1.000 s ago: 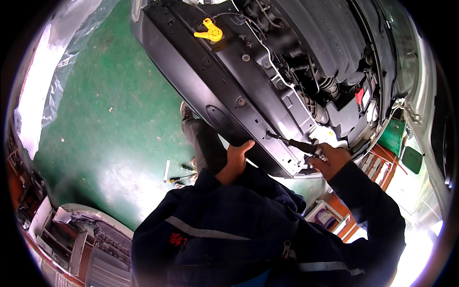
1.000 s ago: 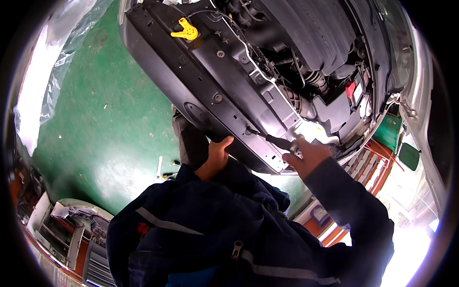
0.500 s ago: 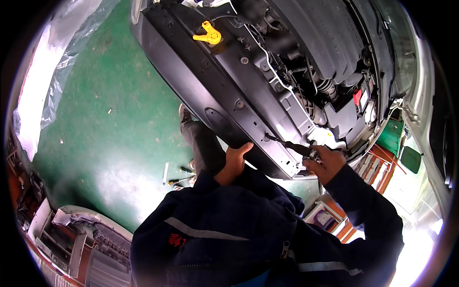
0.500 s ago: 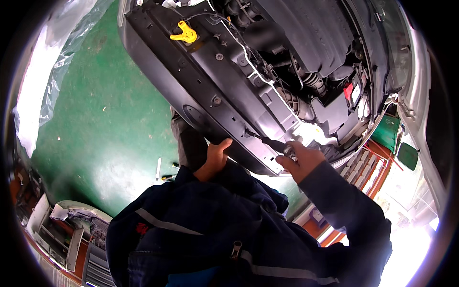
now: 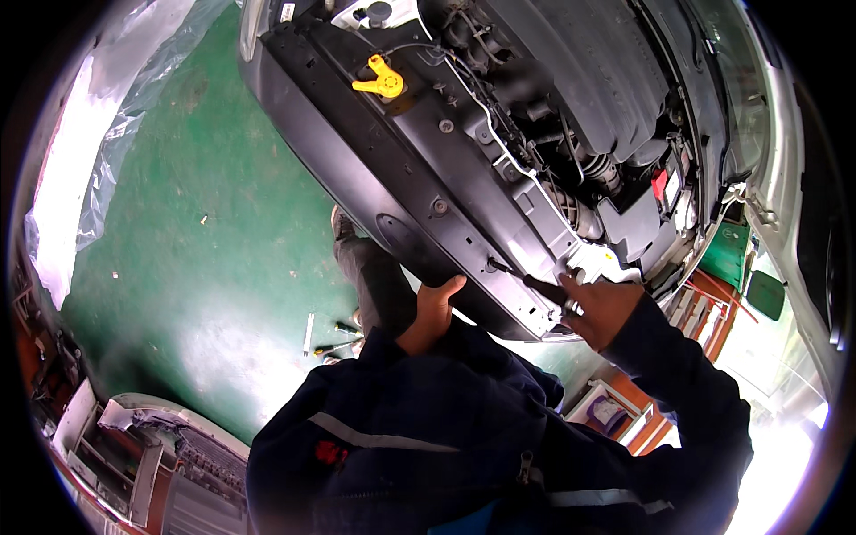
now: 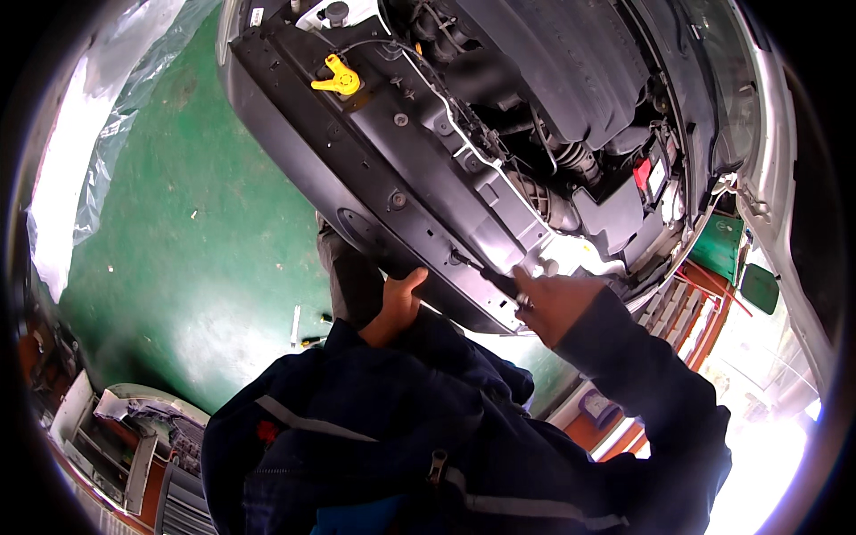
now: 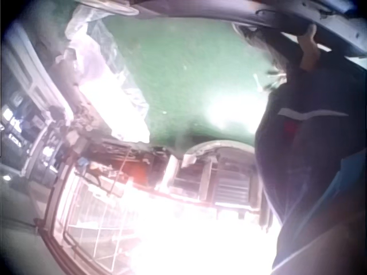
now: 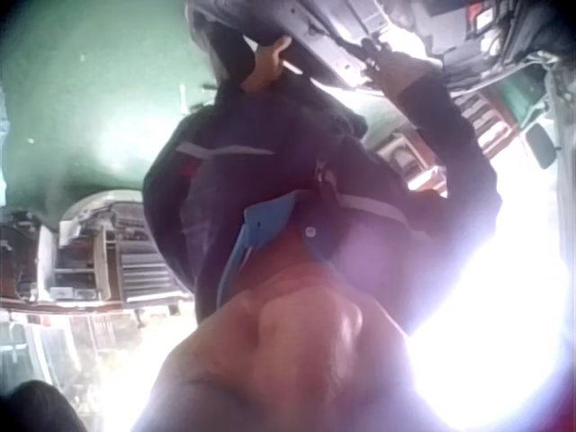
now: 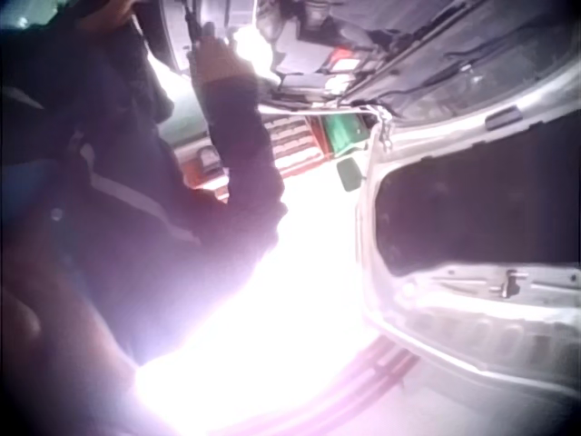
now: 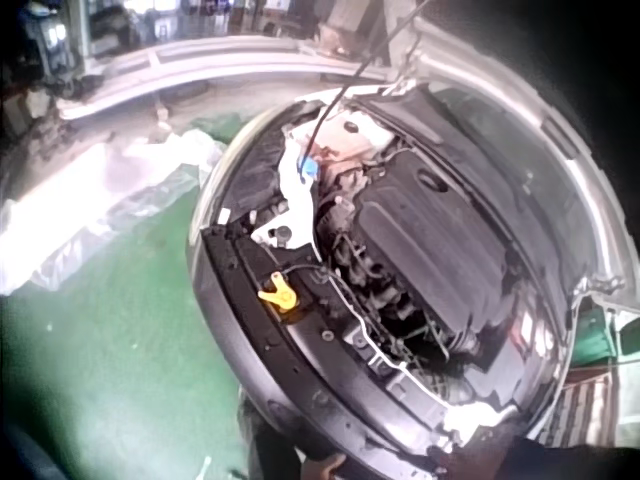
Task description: The person retrieves a small metal part from a storage bin and a screwdriver from a tool drawer. They then walk to a white car with its hood open and use the screwdriver to tighten screws on the front plastic bumper cover.
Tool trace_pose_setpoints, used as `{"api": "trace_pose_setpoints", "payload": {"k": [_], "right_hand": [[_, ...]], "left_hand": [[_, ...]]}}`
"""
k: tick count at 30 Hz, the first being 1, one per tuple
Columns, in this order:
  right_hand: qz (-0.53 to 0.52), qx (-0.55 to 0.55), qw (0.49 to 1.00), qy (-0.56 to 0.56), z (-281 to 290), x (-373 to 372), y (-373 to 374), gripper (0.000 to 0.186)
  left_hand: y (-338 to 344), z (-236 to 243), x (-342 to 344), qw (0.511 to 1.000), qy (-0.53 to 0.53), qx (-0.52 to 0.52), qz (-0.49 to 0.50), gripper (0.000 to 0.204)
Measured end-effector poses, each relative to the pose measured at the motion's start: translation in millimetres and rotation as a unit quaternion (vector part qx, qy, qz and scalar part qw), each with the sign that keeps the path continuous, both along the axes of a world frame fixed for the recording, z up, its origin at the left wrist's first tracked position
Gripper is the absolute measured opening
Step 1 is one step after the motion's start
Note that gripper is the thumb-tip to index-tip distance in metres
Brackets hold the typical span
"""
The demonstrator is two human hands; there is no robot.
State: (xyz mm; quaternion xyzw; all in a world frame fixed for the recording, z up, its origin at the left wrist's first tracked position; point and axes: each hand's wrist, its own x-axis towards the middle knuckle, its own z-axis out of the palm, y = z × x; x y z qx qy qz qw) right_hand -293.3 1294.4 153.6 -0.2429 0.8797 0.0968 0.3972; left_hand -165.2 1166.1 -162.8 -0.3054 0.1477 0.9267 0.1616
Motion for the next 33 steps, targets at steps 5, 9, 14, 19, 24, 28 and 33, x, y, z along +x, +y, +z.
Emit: {"api": "trace_pose_setpoints", "payload": {"k": [5, 9, 14, 19, 24, 28, 33], "right_hand": [[0.235, -0.085, 0.968, 0.030, -11.8, -16.6, 6.5, 0.050], [-0.135, -0.086, 0.980, -0.115, -39.0, -6.3, 17.0, 0.053], [-0.688, -0.173, 0.685, -0.166, -49.6, 23.3, 9.3, 0.043], [-0.027, 0.031, 0.997, -0.062, -37.2, 0.3, 14.7, 0.065], [-0.311, -0.247, 0.911, -0.113, -73.6, 24.6, 45.5, 0.059], [-0.578, -0.141, 0.787, -0.162, -57.0, 18.4, 27.0, 0.057], [0.107, 0.079, 0.986, -0.102, -36.1, -3.6, 5.2, 0.062]], "left_hand": [[-2.3, 1.9, 1.8, 0.995, 0.066, -0.073, -0.022, 0.051], [0.0, -5.0, 1.9, 0.998, 0.036, -0.045, -0.017, 0.051], [2.2, -4.2, 2.9, 1.000, 0.000, 0.020, 0.007, 0.050], [-0.7, 0.9, 2.1, 0.996, 0.066, -0.062, -0.008, 0.050], [-3.4, 3.0, 0.5, 0.993, 0.080, -0.078, -0.036, 0.049], [-2.3, 4.4, -0.4, 0.989, 0.080, -0.121, -0.018, 0.026], [-5.0, 3.1, 1.0, 0.997, 0.038, -0.058, -0.027, 0.025]]}}
